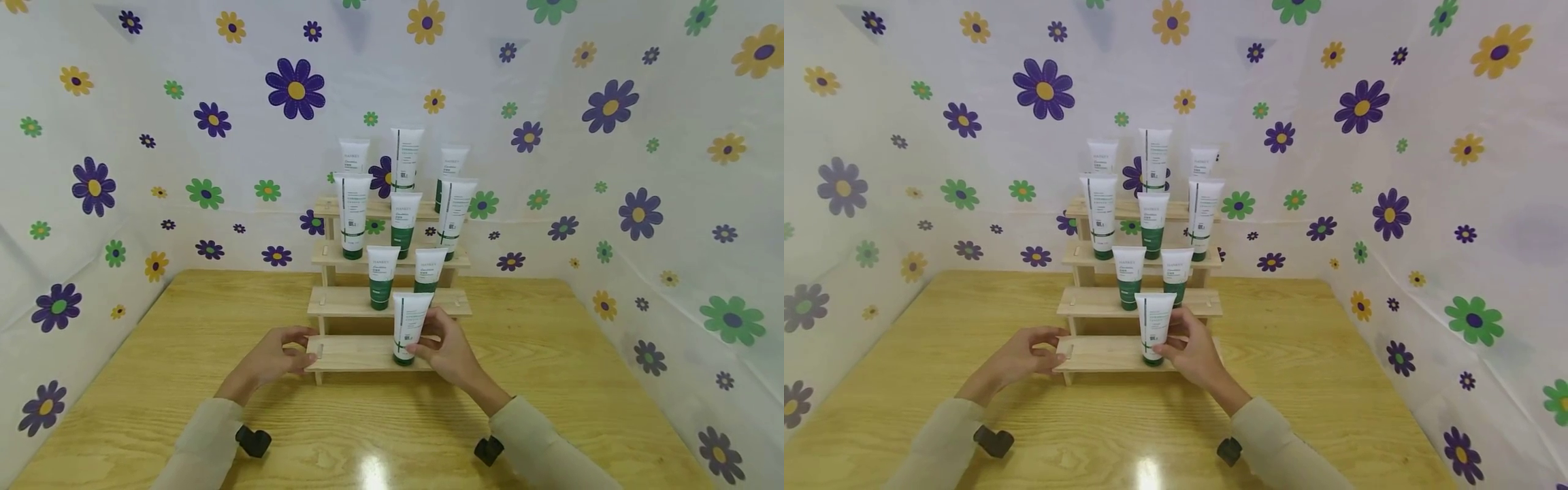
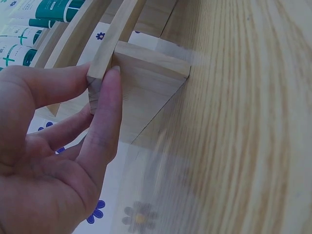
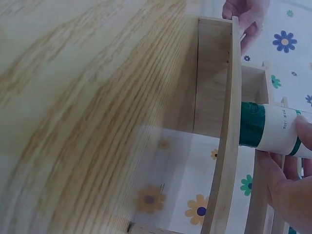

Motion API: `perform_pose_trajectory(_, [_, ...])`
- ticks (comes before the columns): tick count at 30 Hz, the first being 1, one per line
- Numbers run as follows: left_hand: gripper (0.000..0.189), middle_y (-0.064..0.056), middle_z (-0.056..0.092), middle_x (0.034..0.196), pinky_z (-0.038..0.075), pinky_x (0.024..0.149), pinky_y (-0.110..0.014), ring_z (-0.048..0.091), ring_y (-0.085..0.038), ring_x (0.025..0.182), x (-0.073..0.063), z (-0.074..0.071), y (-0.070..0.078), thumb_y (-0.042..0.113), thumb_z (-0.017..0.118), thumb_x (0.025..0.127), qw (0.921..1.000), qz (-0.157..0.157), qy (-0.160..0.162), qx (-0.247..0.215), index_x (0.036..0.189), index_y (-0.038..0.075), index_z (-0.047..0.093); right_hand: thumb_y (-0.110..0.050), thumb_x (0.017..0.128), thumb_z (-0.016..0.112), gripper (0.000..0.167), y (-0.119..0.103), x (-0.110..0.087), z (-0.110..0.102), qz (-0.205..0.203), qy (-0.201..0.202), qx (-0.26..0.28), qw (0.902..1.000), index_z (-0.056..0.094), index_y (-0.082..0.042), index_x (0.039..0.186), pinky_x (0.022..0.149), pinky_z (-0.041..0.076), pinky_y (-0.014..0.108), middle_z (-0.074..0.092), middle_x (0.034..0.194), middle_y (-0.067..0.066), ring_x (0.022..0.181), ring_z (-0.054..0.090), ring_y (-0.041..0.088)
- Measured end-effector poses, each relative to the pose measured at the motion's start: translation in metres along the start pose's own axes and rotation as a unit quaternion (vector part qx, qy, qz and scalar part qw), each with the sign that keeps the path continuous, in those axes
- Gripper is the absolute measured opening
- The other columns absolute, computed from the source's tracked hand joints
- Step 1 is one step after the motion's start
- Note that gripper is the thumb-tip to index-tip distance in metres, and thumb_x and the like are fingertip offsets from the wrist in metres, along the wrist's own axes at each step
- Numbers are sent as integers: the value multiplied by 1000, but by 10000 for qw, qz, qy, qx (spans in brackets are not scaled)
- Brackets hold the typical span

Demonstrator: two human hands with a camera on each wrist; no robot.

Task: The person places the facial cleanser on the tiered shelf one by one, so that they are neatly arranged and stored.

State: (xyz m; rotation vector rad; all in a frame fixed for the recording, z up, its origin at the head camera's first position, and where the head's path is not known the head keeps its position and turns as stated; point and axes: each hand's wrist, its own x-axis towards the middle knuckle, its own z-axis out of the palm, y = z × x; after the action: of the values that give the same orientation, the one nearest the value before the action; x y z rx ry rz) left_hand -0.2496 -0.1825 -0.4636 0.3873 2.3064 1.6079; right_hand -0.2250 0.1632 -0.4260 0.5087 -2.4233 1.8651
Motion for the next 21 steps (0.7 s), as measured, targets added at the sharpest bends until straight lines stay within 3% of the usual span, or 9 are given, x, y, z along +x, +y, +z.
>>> perform_pose_trajectory(21, [57,-26,53,128,65,80,-40,70,-20,89,0,0,2,10,73,95,10000,2,60,52,146,-4,51,10,87,74,50,1,0,3,-24,-164,17,9999,54,1,132,103,58,36,61,133,23,123,62,36])
